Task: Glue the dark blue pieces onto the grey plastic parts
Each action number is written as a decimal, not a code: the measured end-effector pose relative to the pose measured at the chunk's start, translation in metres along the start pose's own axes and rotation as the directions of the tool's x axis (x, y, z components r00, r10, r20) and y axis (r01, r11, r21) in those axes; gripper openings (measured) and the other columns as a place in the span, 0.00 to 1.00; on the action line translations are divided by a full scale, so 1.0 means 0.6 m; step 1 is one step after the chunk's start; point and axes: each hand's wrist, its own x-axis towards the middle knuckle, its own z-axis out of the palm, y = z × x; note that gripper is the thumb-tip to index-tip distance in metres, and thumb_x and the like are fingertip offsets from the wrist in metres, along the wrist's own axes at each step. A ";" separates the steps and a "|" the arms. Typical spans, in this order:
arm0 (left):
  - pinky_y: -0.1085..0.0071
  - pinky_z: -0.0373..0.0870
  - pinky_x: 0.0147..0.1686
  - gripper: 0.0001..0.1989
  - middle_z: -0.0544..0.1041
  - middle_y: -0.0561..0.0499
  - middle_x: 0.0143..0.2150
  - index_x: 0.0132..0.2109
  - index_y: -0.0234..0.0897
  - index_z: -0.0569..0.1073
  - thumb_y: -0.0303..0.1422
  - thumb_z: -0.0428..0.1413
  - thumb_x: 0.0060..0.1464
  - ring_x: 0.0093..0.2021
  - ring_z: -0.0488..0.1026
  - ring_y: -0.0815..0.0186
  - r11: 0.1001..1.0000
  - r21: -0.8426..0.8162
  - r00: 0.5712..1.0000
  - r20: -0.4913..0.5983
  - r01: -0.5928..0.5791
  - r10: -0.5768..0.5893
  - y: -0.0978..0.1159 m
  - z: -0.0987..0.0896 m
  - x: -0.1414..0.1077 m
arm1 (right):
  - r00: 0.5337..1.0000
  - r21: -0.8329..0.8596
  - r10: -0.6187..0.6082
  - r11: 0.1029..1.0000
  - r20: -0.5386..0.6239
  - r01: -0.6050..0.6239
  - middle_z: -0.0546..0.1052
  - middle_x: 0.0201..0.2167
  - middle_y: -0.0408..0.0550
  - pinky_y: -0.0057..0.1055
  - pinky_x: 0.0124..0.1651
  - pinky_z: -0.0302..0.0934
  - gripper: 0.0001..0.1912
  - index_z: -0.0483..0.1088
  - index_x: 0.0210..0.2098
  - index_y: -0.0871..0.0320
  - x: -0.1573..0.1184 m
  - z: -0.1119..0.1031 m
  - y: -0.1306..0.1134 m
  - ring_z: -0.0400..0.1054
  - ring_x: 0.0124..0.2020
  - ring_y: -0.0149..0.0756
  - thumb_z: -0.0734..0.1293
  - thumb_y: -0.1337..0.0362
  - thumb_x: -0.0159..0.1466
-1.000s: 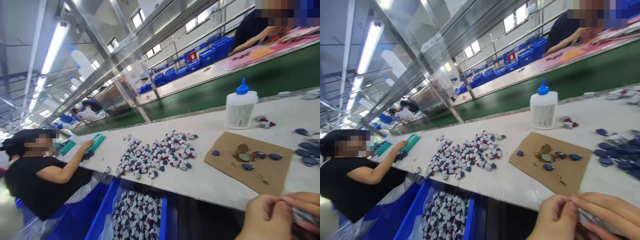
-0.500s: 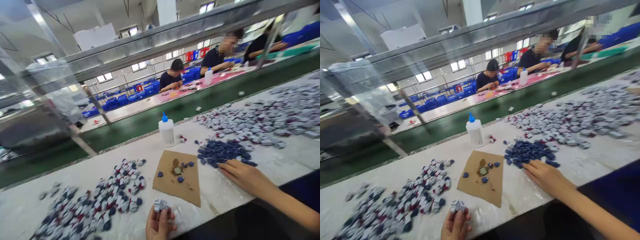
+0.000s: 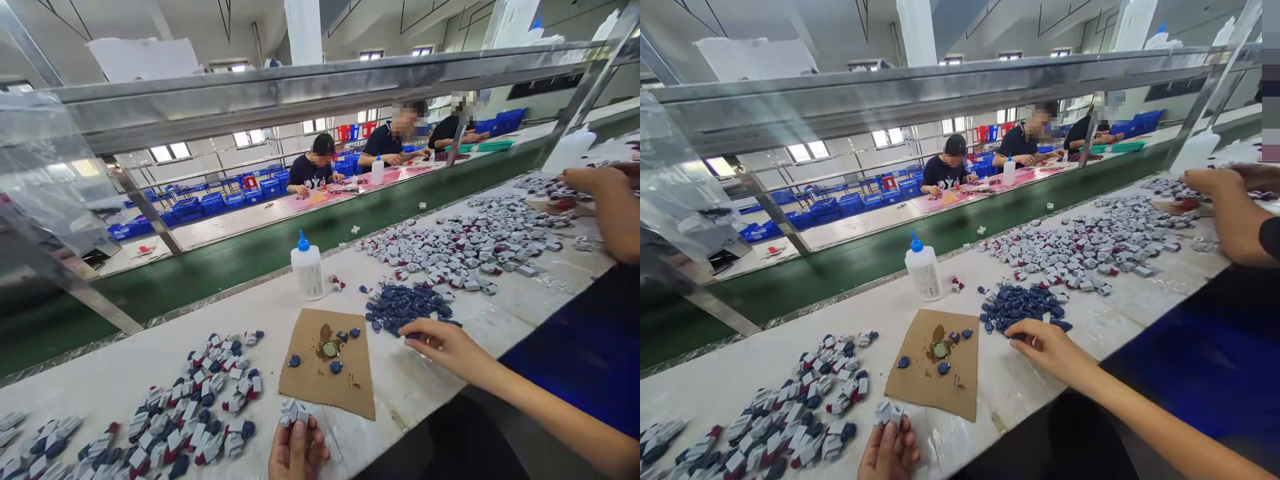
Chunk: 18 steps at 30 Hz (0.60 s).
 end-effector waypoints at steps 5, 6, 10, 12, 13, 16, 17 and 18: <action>0.73 0.66 0.22 0.16 0.74 0.49 0.26 0.31 0.35 0.69 0.40 0.63 0.37 0.24 0.70 0.67 0.999 0.032 0.999 0.007 -0.037 0.036 0.011 0.027 -0.034 | 0.949 0.395 0.251 0.866 0.190 -0.308 0.67 0.23 0.42 0.28 0.27 0.59 0.21 0.67 0.42 0.59 0.020 0.017 -0.056 0.61 0.23 0.28 0.65 0.53 0.54; 0.73 0.67 0.23 0.15 0.75 0.48 0.28 0.32 0.35 0.69 0.41 0.61 0.40 0.26 0.71 0.66 0.991 0.110 0.997 0.034 -0.072 0.069 0.011 0.030 -0.040 | 0.940 0.420 0.254 0.845 0.227 -0.330 0.66 0.23 0.41 0.28 0.28 0.59 0.22 0.66 0.43 0.59 0.023 0.022 -0.063 0.61 0.24 0.29 0.66 0.53 0.53; 0.68 0.68 0.32 0.09 0.74 0.45 0.36 0.38 0.36 0.70 0.36 0.51 0.52 0.35 0.71 0.63 0.705 0.581 0.914 0.271 -0.406 0.304 0.014 0.033 -0.060 | 0.917 0.376 0.215 0.862 0.335 -0.339 0.68 0.22 0.42 0.29 0.30 0.59 0.22 0.66 0.43 0.60 0.033 0.043 -0.085 0.63 0.25 0.30 0.66 0.54 0.53; 0.64 0.68 0.40 0.13 0.73 0.43 0.40 0.46 0.37 0.69 0.32 0.47 0.54 0.42 0.70 0.61 0.426 0.722 0.834 0.414 -0.545 0.364 0.021 0.034 -0.057 | 0.916 0.318 0.189 0.897 0.354 -0.308 0.67 0.20 0.42 0.29 0.27 0.58 0.23 0.67 0.43 0.60 0.038 0.054 -0.093 0.62 0.23 0.30 0.65 0.52 0.53; 0.62 0.67 0.43 0.15 0.72 0.42 0.44 0.50 0.37 0.66 0.31 0.46 0.55 0.47 0.67 0.59 0.304 0.756 0.803 0.464 -0.579 0.374 0.026 0.034 -0.052 | 0.915 0.288 0.179 0.912 0.361 -0.292 0.66 0.19 0.41 0.28 0.25 0.57 0.23 0.67 0.42 0.60 0.041 0.059 -0.097 0.61 0.21 0.29 0.65 0.51 0.52; 0.58 0.63 0.50 0.17 0.65 0.40 0.56 0.52 0.33 0.64 0.30 0.44 0.56 0.57 0.58 0.56 0.029 0.807 0.749 0.534 -0.590 0.392 0.040 0.035 -0.022 | 0.921 0.199 0.149 0.952 0.359 -0.231 0.61 0.16 0.39 0.26 0.19 0.49 0.19 0.68 0.35 0.58 0.052 0.071 -0.107 0.54 0.16 0.26 0.65 0.49 0.52; 0.56 0.61 0.51 0.16 0.63 0.40 0.58 0.50 0.32 0.65 0.30 0.44 0.56 0.58 0.56 0.55 -0.037 0.814 0.738 0.544 -0.580 0.400 0.043 0.035 -0.010 | 0.928 0.176 0.131 0.963 0.348 -0.202 0.59 0.16 0.38 0.26 0.19 0.47 0.18 0.68 0.31 0.58 0.056 0.074 -0.109 0.52 0.15 0.25 0.64 0.49 0.52; 0.55 0.61 0.52 0.15 0.62 0.40 0.59 0.48 0.32 0.66 0.30 0.44 0.56 0.59 0.56 0.54 -0.090 0.817 0.731 0.554 -0.570 0.399 0.044 0.035 0.002 | 0.936 0.157 0.110 0.973 0.335 -0.171 0.58 0.15 0.38 0.26 0.19 0.45 0.18 0.67 0.28 0.58 0.060 0.078 -0.111 0.51 0.15 0.25 0.64 0.48 0.53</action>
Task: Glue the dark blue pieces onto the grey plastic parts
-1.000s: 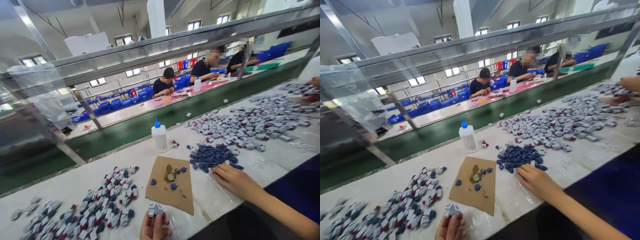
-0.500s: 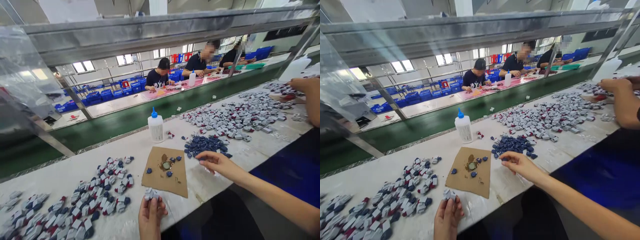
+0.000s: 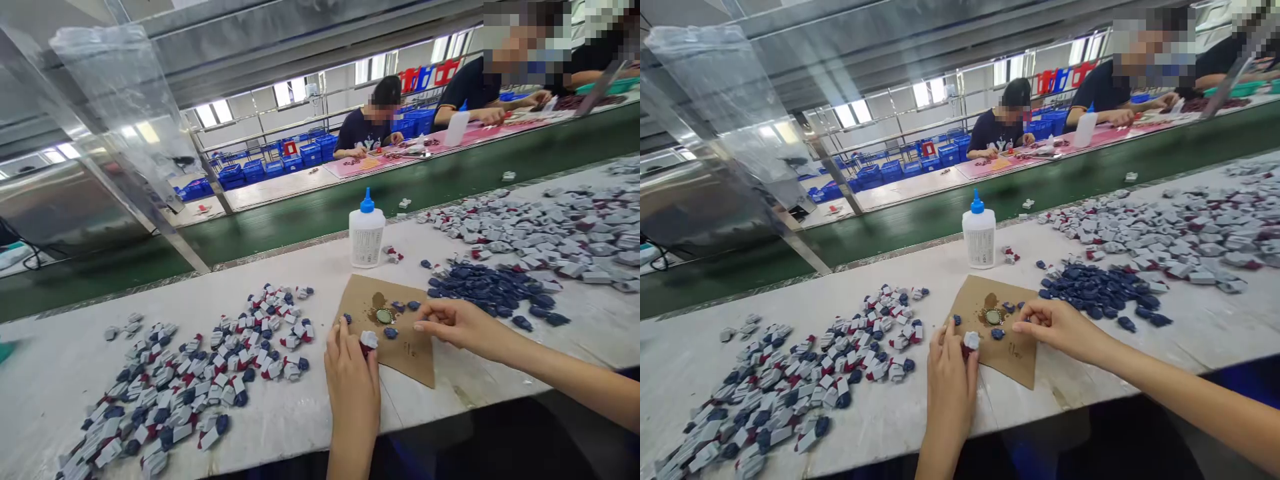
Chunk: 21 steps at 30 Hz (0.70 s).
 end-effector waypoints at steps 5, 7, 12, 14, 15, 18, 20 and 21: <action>0.55 0.64 0.50 0.12 0.63 0.42 0.58 0.46 0.33 0.66 0.27 0.46 0.54 0.58 0.57 0.55 0.991 0.132 1.000 0.005 -0.025 0.024 -0.019 0.016 0.014 | 0.998 -0.053 -0.070 0.996 -0.005 0.070 0.55 0.14 0.37 0.25 0.21 0.41 0.18 0.64 0.23 0.58 0.030 0.004 -0.009 0.48 0.17 0.25 0.64 0.49 0.54; 0.56 0.65 0.49 0.10 0.63 0.43 0.59 0.44 0.34 0.66 0.27 0.46 0.54 0.58 0.58 0.56 0.988 0.149 1.000 0.001 -0.027 0.027 -0.019 0.019 0.011 | 0.997 -0.039 -0.072 0.997 0.009 0.073 0.56 0.14 0.37 0.25 0.21 0.43 0.16 0.65 0.26 0.58 0.042 0.001 -0.014 0.50 0.17 0.25 0.64 0.50 0.53; 0.57 0.65 0.48 0.07 0.63 0.44 0.59 0.41 0.36 0.66 0.27 0.48 0.54 0.58 0.58 0.57 0.986 0.151 0.998 0.010 -0.066 0.065 -0.013 0.014 0.014 | 0.981 -0.059 -0.036 0.997 0.192 0.048 0.63 0.19 0.40 0.25 0.22 0.53 0.16 0.65 0.37 0.58 0.063 -0.013 -0.032 0.59 0.21 0.29 0.62 0.53 0.55; 0.55 0.64 0.48 0.07 0.64 0.44 0.58 0.41 0.36 0.66 0.27 0.47 0.54 0.59 0.58 0.57 0.990 0.123 0.998 0.026 -0.066 0.063 -0.011 0.010 0.018 | 0.974 -0.190 -0.073 0.975 0.213 0.114 0.67 0.23 0.44 0.28 0.27 0.56 0.13 0.65 0.37 0.57 0.064 -0.019 -0.041 0.63 0.25 0.33 0.59 0.55 0.57; 0.55 0.64 0.47 0.07 0.64 0.44 0.58 0.41 0.36 0.67 0.27 0.47 0.54 0.59 0.58 0.56 0.994 0.093 0.998 0.033 -0.058 0.055 -0.009 0.007 0.019 | 0.971 -0.261 -0.112 0.951 0.211 0.166 0.70 0.26 0.45 0.29 0.30 0.58 0.12 0.66 0.37 0.56 0.065 -0.021 -0.045 0.65 0.28 0.35 0.58 0.57 0.58; 0.54 0.61 0.49 0.08 0.64 0.43 0.58 0.40 0.37 0.67 0.27 0.46 0.55 0.59 0.57 0.55 0.995 -0.096 1.000 -0.010 -0.027 0.026 -0.002 -0.003 0.015 | 0.951 -0.398 -0.222 0.869 0.216 0.293 0.73 0.33 0.48 0.32 0.36 0.59 0.11 0.68 0.36 0.56 0.066 -0.024 -0.052 0.67 0.35 0.39 0.57 0.61 0.59; 0.55 0.59 0.50 0.08 0.65 0.41 0.56 0.41 0.37 0.67 0.30 0.47 0.55 0.57 0.60 0.56 0.947 -0.322 0.991 -0.121 0.021 -0.064 0.004 -0.010 0.005 | 0.938 -0.448 -0.260 0.827 0.229 0.339 0.74 0.34 0.49 0.32 0.35 0.59 0.12 0.68 0.37 0.56 0.068 -0.023 -0.049 0.67 0.35 0.40 0.56 0.62 0.60; 0.57 0.60 0.49 0.08 0.68 0.41 0.53 0.42 0.38 0.67 0.31 0.48 0.55 0.54 0.63 0.57 0.882 -0.465 0.973 -0.161 0.073 -0.166 0.007 -0.013 0.000 | 0.930 -0.478 -0.280 0.800 0.237 0.362 0.74 0.35 0.50 0.32 0.35 0.59 0.12 0.68 0.38 0.56 0.068 -0.022 -0.046 0.68 0.35 0.40 0.55 0.63 0.60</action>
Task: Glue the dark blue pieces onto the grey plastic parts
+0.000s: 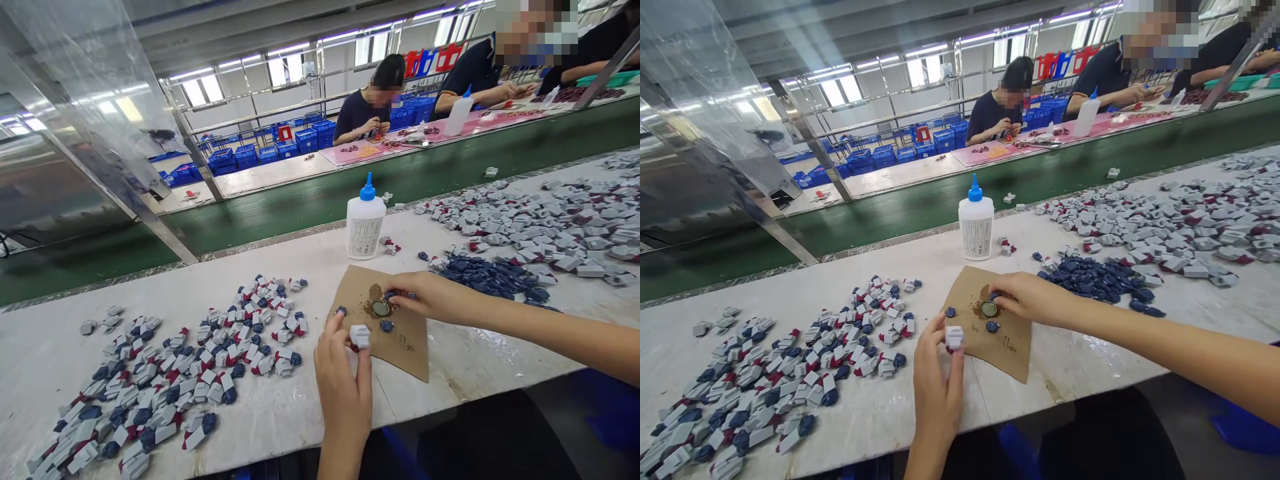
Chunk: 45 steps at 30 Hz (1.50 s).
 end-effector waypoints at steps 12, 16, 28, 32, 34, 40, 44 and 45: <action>0.79 0.66 0.24 0.17 0.75 0.49 0.29 0.32 0.32 0.72 0.38 0.64 0.36 0.28 0.71 0.72 0.252 -0.839 0.689 0.186 0.483 -0.701 0.014 -0.024 -0.007 | 0.991 -0.342 -0.064 0.934 0.122 0.102 0.71 0.29 0.51 0.30 0.23 0.46 0.09 0.63 0.29 0.57 0.024 0.029 -0.010 0.64 0.26 0.38 0.53 0.69 0.58; 0.79 0.67 0.25 0.15 0.76 0.47 0.30 0.33 0.32 0.74 0.38 0.63 0.37 0.30 0.73 0.70 0.283 -0.829 0.701 0.171 0.483 -0.693 0.024 -0.026 -0.009 | 0.992 -0.215 -0.097 0.970 0.076 0.112 0.70 0.25 0.47 0.29 0.22 0.47 0.05 0.63 0.28 0.56 0.022 0.014 -0.029 0.61 0.22 0.33 0.56 0.68 0.56; 0.77 0.69 0.25 0.11 0.77 0.50 0.26 0.31 0.36 0.76 0.36 0.63 0.37 0.28 0.73 0.68 0.468 -0.755 0.813 0.144 0.458 -0.565 0.046 -0.023 -0.018 | 0.972 0.365 -0.222 0.901 -0.074 0.234 0.67 0.18 0.40 0.23 0.19 0.53 0.03 0.66 0.30 0.57 -0.033 -0.026 -0.147 0.60 0.18 0.26 0.61 0.68 0.56; 0.78 0.69 0.26 0.10 0.77 0.50 0.27 0.31 0.35 0.76 0.35 0.62 0.40 0.27 0.73 0.69 0.523 -0.727 0.843 0.142 0.444 -0.519 0.043 -0.026 -0.019 | 0.968 0.311 -0.244 0.917 -0.063 0.252 0.69 0.21 0.41 0.24 0.21 0.53 0.03 0.66 0.30 0.57 -0.033 -0.022 -0.142 0.61 0.20 0.26 0.61 0.67 0.57; 0.77 0.69 0.26 0.09 0.76 0.50 0.26 0.30 0.35 0.76 0.35 0.62 0.40 0.26 0.72 0.70 0.558 -0.704 0.852 0.131 0.440 -0.507 0.043 -0.026 -0.019 | 0.967 0.315 -0.251 0.916 -0.037 0.250 0.72 0.24 0.43 0.24 0.23 0.55 0.04 0.67 0.29 0.58 -0.032 -0.020 -0.140 0.64 0.23 0.28 0.61 0.65 0.58; 0.76 0.69 0.29 0.10 0.75 0.51 0.24 0.29 0.34 0.74 0.37 0.62 0.40 0.26 0.72 0.69 0.595 -0.674 0.848 0.089 0.438 -0.523 0.033 -0.016 -0.025 | 0.971 0.485 -0.240 0.848 -0.007 0.214 0.73 0.26 0.46 0.23 0.26 0.58 0.06 0.66 0.29 0.60 -0.019 0.003 -0.138 0.67 0.27 0.29 0.60 0.66 0.59; 0.74 0.69 0.29 0.10 0.76 0.50 0.25 0.29 0.35 0.74 0.39 0.60 0.41 0.26 0.73 0.67 0.652 -0.590 0.835 0.069 0.475 -0.546 0.017 -0.025 -0.029 | 0.968 0.487 -0.251 0.847 0.012 0.214 0.74 0.28 0.47 0.22 0.28 0.58 0.06 0.68 0.31 0.61 -0.007 0.016 -0.142 0.67 0.28 0.30 0.61 0.66 0.58; 0.74 0.69 0.28 0.10 0.75 0.50 0.25 0.29 0.36 0.74 0.38 0.59 0.42 0.25 0.72 0.67 0.724 -0.516 0.854 0.028 0.458 -0.520 0.008 -0.033 -0.028 | 0.965 0.498 -0.261 0.841 0.036 0.209 0.74 0.28 0.47 0.22 0.28 0.58 0.07 0.69 0.33 0.61 -0.005 0.016 -0.142 0.67 0.28 0.29 0.61 0.65 0.58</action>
